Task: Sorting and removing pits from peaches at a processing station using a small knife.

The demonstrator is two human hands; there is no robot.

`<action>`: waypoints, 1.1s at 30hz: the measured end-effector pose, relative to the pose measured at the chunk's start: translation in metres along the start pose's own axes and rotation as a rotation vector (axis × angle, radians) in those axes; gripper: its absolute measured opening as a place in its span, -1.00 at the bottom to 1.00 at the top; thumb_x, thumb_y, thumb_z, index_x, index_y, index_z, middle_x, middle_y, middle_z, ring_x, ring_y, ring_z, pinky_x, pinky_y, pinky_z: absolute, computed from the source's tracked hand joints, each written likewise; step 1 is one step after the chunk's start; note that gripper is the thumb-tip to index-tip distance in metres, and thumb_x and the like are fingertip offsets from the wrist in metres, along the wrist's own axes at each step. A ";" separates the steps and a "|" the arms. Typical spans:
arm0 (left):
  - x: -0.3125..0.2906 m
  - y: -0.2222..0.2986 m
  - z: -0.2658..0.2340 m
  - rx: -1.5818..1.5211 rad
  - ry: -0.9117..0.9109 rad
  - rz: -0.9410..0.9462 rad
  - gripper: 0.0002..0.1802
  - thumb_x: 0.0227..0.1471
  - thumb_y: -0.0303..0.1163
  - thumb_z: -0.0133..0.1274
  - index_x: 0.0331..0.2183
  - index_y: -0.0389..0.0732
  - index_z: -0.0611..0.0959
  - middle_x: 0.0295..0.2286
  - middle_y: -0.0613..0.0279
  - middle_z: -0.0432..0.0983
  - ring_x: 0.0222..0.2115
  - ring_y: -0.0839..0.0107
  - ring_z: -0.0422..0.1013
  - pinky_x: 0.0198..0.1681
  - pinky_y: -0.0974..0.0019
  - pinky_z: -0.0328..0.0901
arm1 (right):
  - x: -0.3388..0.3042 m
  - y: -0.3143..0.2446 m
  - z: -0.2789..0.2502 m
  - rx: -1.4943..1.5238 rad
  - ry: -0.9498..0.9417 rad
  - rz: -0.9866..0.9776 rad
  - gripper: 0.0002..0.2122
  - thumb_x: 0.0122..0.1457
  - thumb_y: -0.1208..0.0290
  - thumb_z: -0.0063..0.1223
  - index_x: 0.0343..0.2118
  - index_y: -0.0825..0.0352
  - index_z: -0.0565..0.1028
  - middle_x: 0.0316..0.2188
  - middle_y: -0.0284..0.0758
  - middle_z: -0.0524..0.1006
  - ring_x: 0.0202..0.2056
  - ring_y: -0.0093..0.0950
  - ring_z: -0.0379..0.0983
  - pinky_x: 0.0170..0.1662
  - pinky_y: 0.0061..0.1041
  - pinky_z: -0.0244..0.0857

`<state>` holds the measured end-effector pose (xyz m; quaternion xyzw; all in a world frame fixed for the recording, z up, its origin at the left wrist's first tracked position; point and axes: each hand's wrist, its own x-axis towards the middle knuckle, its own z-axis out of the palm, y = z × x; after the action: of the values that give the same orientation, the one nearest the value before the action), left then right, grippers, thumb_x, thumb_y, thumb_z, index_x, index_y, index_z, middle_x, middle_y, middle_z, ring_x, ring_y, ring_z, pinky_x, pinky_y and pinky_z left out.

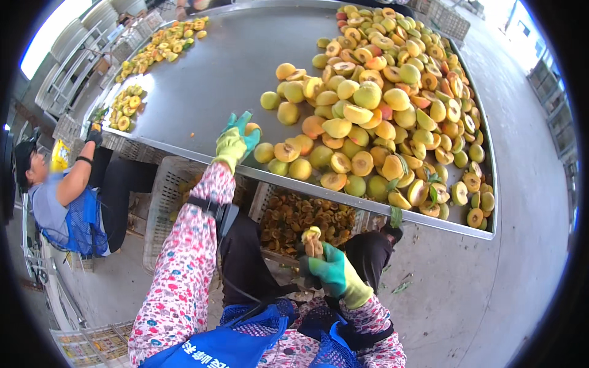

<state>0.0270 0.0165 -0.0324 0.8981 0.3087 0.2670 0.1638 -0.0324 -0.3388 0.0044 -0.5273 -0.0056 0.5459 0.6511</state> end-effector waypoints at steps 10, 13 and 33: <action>-0.033 0.031 -0.044 -1.430 -0.490 -0.454 -0.50 0.13 -0.07 -0.09 0.03 -0.12 0.40 -0.25 0.13 0.53 -0.48 0.35 0.48 -0.52 0.38 0.37 | 0.031 -0.045 -0.018 0.214 0.021 -0.200 -0.67 0.11 0.44 0.07 -0.05 0.40 0.40 -0.42 -0.47 0.45 -0.47 -0.68 0.36 -0.42 -0.65 0.29; -0.077 0.063 -0.060 -1.640 -0.457 -0.533 -0.48 0.15 -0.01 -0.17 -0.01 -0.18 0.43 -0.30 0.09 0.55 -0.63 0.36 0.45 -0.65 0.46 0.31 | 0.055 -0.005 -0.026 0.178 0.204 -0.315 -0.67 0.11 0.47 0.07 -0.05 0.41 0.39 -0.36 -0.51 0.45 -0.41 -0.72 0.36 -0.37 -0.68 0.27; -0.197 0.139 -0.060 -1.691 -0.426 -0.121 -0.51 0.17 -0.17 -0.16 0.03 -0.29 0.34 -0.08 0.05 0.38 -0.08 0.27 0.35 0.02 0.21 0.27 | -0.019 -0.016 0.030 -0.995 0.569 -0.731 -0.75 -0.01 0.40 0.10 -0.28 0.34 0.36 -0.56 -0.04 0.48 -0.52 -0.06 0.45 -0.48 -0.20 0.29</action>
<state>-0.0744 -0.2072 0.0053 0.4885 0.0174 0.2237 0.8432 -0.0464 -0.3301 0.0396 -0.8513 -0.2626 0.0631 0.4498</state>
